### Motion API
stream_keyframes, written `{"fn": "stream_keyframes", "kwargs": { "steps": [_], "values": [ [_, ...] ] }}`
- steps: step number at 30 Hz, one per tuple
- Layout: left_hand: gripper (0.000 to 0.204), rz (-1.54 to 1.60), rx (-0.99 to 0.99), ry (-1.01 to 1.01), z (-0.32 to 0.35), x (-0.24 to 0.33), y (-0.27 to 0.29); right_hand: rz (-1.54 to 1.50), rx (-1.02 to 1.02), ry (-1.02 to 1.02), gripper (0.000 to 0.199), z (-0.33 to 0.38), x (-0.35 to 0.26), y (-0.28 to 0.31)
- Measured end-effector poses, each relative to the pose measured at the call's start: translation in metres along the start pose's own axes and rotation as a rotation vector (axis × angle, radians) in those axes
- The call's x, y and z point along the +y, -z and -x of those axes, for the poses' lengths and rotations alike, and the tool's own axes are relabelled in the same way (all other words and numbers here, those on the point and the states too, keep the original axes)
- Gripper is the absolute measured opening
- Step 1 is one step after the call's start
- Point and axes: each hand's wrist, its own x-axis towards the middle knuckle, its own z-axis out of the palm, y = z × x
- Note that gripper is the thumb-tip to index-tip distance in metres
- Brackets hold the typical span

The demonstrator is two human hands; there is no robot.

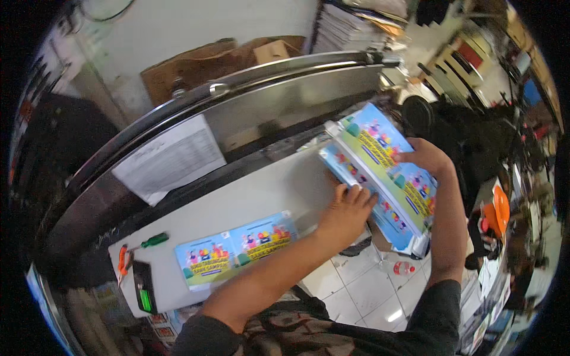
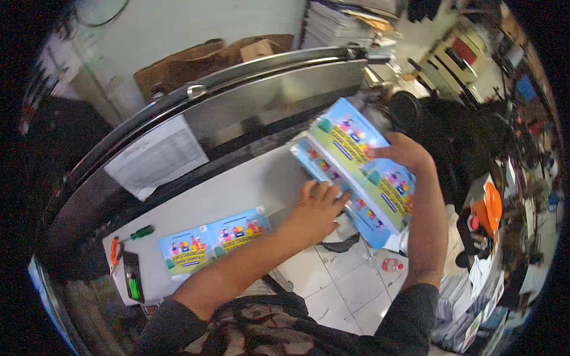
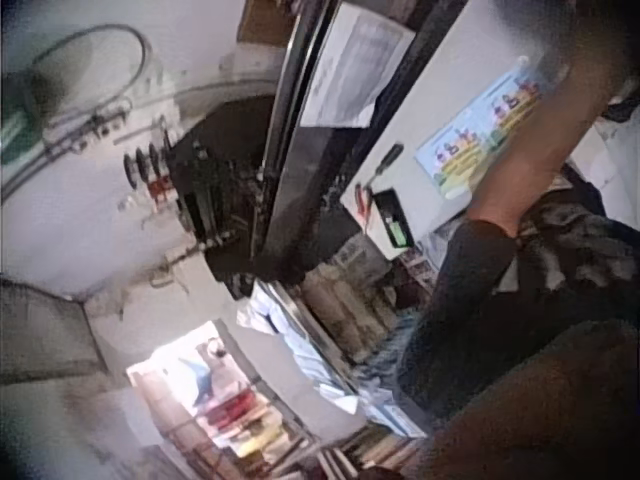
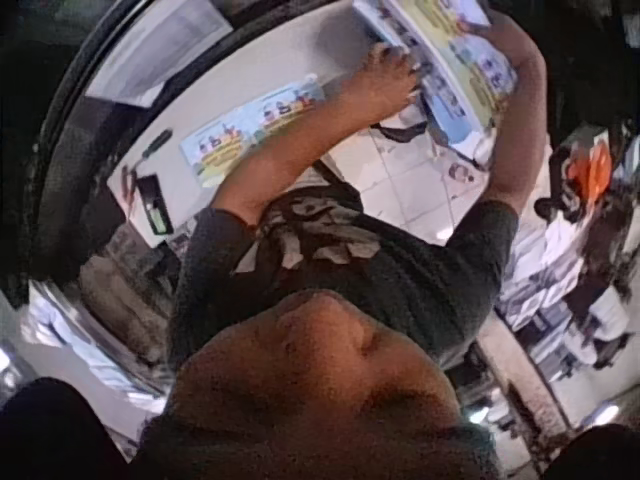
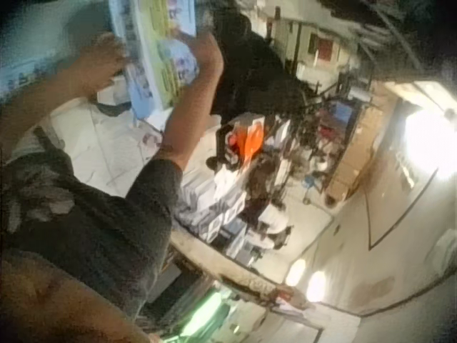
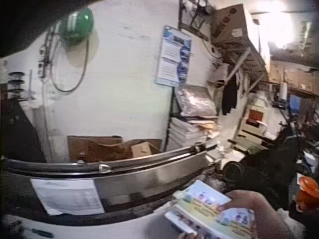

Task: The person flips through the pages of a booklet, organizes printed papers into stacks, and uses a screwdriver and pliers to adjust a mechanical stapler or binding machine to secure the booklets.

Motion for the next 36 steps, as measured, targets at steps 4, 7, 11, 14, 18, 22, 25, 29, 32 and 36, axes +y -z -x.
{"fn": "stream_keyframes", "kwargs": {
  "steps": [4,7,11,14,18,22,25,29,32,36],
  "values": [
    [0.068,0.154,0.075,0.049,0.031,-0.004,0.016,0.091,0.163,0.238,0.048,0.048,-0.063,0.006],
    [0.061,0.397,0.241,0.142,0.080,-0.003,0.048,-0.184,0.214,0.371,0.039,0.090,-0.105,-0.012],
    [0.085,0.514,0.425,0.688,0.191,-0.021,0.102,0.107,0.299,0.719,0.047,0.132,-0.172,-0.069],
    [0.107,0.676,0.942,0.764,0.273,-0.054,0.122,0.356,0.209,1.059,0.040,0.140,-0.224,-0.144],
    [0.118,0.707,0.689,0.860,0.338,-0.066,0.145,0.574,-0.016,1.247,0.029,0.146,-0.253,-0.212],
    [0.107,0.859,0.675,0.879,0.352,-0.065,0.110,0.581,-0.103,1.219,0.049,0.137,-0.249,-0.265],
    [0.102,0.804,0.762,0.846,0.363,-0.065,0.100,0.467,-0.162,1.187,0.055,0.134,-0.262,-0.263],
    [0.098,0.818,0.826,0.877,0.359,-0.063,0.096,0.495,-0.391,1.093,0.060,0.122,-0.264,-0.249],
    [0.092,0.804,0.843,0.909,0.349,-0.062,0.093,0.437,-0.401,1.081,0.050,0.120,-0.265,-0.236],
    [0.090,0.793,0.724,0.954,0.347,-0.063,0.099,0.340,-0.495,1.035,0.038,0.106,-0.264,-0.218]
  ]
}}
